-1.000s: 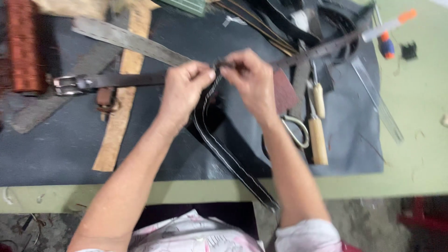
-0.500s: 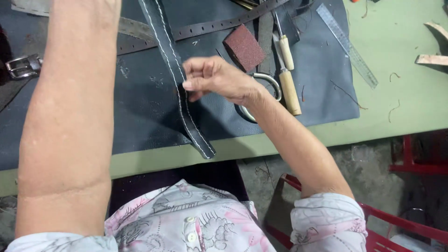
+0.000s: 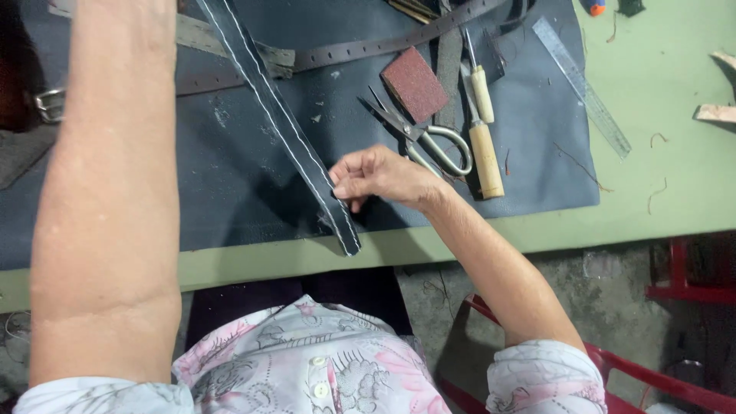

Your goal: The person uses shears to trim the edges of a black leather belt strap. They repeatedly cut small sections, then fold and inspect the trimmed edge before continuing to cut along the strap.

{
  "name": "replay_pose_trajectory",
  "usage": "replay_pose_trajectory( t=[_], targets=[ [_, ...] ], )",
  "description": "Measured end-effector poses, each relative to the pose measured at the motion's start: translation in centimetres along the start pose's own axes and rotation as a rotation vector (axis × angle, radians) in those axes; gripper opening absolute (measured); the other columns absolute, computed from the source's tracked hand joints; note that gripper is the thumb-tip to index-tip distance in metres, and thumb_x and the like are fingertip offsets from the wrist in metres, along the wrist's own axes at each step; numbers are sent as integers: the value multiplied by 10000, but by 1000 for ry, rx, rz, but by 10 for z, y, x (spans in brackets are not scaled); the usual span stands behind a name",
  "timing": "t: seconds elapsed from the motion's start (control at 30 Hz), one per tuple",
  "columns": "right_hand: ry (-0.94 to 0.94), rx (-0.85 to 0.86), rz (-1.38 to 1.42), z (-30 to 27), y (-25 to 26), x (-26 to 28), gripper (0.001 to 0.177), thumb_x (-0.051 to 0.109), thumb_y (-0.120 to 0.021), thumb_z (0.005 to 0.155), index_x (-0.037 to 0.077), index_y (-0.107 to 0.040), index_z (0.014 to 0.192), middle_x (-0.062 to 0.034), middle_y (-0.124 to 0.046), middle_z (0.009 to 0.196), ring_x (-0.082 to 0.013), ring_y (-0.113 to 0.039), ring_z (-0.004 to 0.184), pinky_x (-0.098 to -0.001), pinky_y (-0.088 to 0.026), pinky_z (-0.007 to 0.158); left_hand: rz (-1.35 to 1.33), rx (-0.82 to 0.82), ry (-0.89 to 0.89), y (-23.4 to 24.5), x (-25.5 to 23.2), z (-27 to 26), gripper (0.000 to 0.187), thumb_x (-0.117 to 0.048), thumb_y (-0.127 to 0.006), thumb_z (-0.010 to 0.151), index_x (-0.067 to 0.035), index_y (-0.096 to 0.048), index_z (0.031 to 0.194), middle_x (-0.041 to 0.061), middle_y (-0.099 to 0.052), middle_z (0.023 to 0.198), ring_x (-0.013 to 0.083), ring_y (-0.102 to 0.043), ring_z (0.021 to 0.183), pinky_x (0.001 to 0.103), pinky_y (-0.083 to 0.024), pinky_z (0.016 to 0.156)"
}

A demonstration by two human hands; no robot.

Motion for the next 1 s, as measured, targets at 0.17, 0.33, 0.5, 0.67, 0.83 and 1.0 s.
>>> replay_pose_trajectory(
  t=[0.17, 0.33, 0.5, 0.67, 0.83, 1.0],
  targets=[
    [-14, -22, -158, -20, 13, 3, 85, 49, -785, 862, 19, -722, 910, -65, -698, 696, -144, -691, 599, -311, -606, 587, -36, -84, -138, 15, -60, 39, 160, -26, -824, 833, -104, -687, 862, 62, -753, 743, 182, -780, 580, 323, -687, 487],
    [-84, -125, -249, -47, 25, 16, 79, 55, -761, 895, 2, -735, 948, -44, -673, 726, -131, -658, 657, -306, -577, 629, -159, -25, -56, 18, -89, -8, 52, -3, -683, 892, -33, -642, 893, 149, -737, 748, 254, -788, 621, 351, -694, 518],
    [-128, -212, -234, -65, 41, -1, 73, 28, -711, 930, -8, -746, 984, -28, -652, 739, -89, -563, 637, -234, -442, 562, -107, -3, -68, 30, -62, -19, 120, 50, -747, 859, 32, -707, 971, 179, -752, 838, 290, -791, 679, 390, -715, 580],
    [4, -192, -561, -48, 27, 36, 149, 52, -769, 883, 18, -794, 1026, -105, -751, 839, -180, -670, 784, -320, -521, 687, -193, 16, 59, 27, -40, -19, 168, 28, -767, 858, 36, -705, 1014, 185, -745, 833, 303, -784, 674, 415, -712, 588],
    [274, -450, -526, -6, 22, 103, 289, 153, -773, 894, 54, -754, 1164, -146, -759, 981, -198, -690, 847, -349, -613, 683, -184, 67, 175, 11, -22, -34, 187, 11, -775, 855, 42, -711, 1028, 185, -752, 832, 296, -777, 657, 402, -701, 575],
    [545, -534, -79, 53, 42, 114, 405, 124, -731, 952, 28, -640, 1335, -167, -690, 1078, -228, -691, 910, -330, -649, 695, -119, 147, 204, 1, -12, -44, 157, 8, -792, 834, 41, -743, 980, 171, -748, 768, 261, -763, 624, 381, -689, 558]
  ],
)
Point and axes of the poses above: each hand's wrist, its own z-axis towards the middle knuckle, its own y-axis out of the back of the hand, x = y × z, the point moved 6 cm from there along z, towards the middle knuckle
